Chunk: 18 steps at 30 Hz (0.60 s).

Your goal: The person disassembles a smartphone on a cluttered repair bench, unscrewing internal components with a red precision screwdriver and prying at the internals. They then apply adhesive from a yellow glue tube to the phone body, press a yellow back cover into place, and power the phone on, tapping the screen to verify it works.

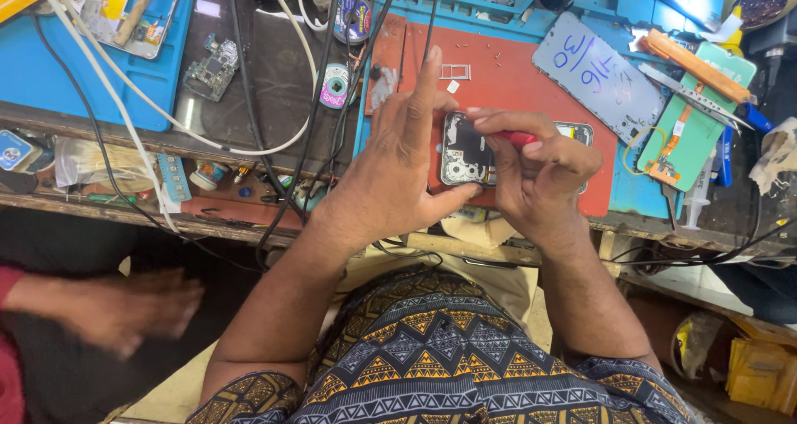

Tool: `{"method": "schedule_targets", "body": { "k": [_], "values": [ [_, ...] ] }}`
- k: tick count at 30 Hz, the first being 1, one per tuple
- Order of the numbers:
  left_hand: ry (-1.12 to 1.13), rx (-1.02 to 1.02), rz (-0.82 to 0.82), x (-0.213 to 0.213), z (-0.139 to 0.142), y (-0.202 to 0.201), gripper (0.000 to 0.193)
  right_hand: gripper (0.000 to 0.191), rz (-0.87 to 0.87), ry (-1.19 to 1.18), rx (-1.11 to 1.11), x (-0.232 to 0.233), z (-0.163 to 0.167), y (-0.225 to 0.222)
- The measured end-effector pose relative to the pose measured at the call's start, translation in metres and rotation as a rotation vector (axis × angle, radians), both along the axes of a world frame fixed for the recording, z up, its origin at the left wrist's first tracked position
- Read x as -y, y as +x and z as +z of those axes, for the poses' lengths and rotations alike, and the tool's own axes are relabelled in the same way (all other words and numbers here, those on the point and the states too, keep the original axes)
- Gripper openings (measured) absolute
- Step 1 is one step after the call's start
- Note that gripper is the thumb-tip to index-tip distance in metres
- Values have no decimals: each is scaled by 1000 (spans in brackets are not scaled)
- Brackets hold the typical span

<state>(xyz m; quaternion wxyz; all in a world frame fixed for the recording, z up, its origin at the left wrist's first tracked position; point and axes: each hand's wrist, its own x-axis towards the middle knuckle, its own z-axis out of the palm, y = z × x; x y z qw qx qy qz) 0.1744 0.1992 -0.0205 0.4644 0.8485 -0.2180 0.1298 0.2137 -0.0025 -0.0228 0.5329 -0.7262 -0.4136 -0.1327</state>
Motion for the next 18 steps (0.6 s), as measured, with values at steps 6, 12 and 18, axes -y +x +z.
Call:
{"method": "schedule_targets", "body": {
  "k": [6,12,18],
  "values": [
    [-5,28,12,-1,2,-3,136,53,3,-5,-6,-1,2,-2],
    [0,30,15,-1,3,-4,136,54,-5,-5,-12,-1,1,-4],
    [3,23,10,-2,4,-4,135,52,9,4,-38,-1,0,-5]
  ]
}}
